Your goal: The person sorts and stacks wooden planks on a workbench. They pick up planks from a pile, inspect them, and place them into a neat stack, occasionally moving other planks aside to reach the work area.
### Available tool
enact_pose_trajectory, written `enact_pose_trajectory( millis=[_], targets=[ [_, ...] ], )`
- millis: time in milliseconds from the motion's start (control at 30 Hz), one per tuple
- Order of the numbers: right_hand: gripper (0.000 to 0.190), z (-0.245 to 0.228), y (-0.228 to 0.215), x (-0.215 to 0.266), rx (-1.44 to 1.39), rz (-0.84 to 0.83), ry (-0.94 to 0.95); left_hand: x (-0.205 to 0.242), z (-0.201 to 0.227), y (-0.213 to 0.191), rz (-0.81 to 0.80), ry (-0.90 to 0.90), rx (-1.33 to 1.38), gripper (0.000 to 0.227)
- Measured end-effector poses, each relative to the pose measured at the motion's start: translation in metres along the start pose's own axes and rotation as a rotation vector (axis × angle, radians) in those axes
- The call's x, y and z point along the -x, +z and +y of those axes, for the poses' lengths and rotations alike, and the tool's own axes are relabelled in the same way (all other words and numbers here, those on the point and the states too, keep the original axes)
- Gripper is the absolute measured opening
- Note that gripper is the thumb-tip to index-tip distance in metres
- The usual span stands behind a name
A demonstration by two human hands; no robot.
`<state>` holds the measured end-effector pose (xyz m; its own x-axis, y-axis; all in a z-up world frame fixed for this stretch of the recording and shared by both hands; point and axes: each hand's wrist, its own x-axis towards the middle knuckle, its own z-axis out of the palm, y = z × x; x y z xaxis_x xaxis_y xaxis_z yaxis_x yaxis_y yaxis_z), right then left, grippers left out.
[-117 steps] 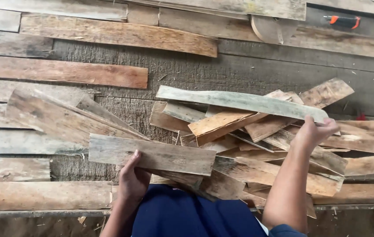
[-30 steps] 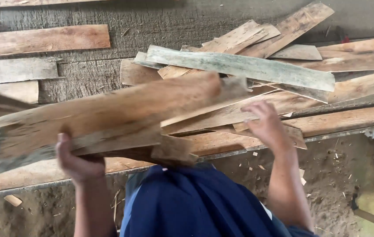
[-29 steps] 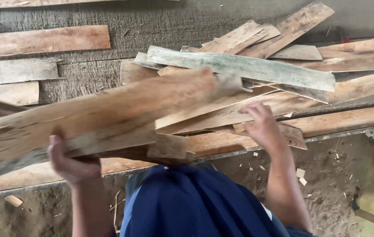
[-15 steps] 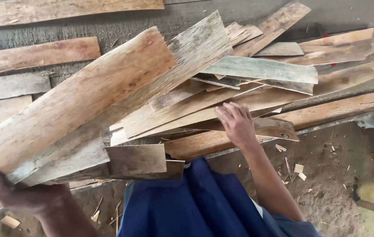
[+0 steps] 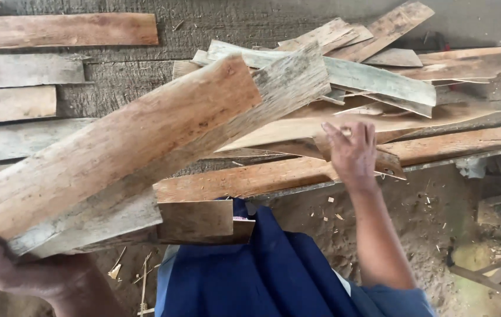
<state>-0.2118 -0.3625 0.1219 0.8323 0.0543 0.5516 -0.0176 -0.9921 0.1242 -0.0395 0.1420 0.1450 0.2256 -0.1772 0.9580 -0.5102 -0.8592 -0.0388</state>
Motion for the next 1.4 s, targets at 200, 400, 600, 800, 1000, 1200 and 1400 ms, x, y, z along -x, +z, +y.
enact_pose_trajectory(
  millis=[200,400,600,800,1000,1200,1400],
  targets=[
    [0.026,0.004,0.012,0.104,0.125,-0.152,0.461,0.068,-0.02,-0.001,-0.025,-0.144,0.422,0.05],
    [0.03,0.044,0.016,0.127,0.113,-0.57,0.678,-0.006,0.061,-0.007,0.061,-1.844,1.075,0.021],
    [0.014,0.079,-0.003,0.107,-0.128,-0.145,0.159,-0.029,0.091,0.001,0.133,-2.037,1.21,0.016],
    [0.037,0.117,-0.083,0.066,-0.569,-0.051,0.257,-0.051,0.124,0.011,0.155,-1.635,1.399,0.016],
    [0.011,0.129,-0.105,-0.005,-0.615,0.121,0.435,-0.015,0.176,0.04,0.236,-1.95,1.439,0.024],
    [0.032,0.015,-0.088,-0.089,-0.632,0.023,0.214,0.037,0.225,0.055,-0.277,-2.091,1.324,0.048],
    [0.027,-0.106,-0.033,-0.11,-0.707,0.075,-0.138,0.041,0.242,0.048,-0.285,-2.19,1.389,0.051]
  ],
)
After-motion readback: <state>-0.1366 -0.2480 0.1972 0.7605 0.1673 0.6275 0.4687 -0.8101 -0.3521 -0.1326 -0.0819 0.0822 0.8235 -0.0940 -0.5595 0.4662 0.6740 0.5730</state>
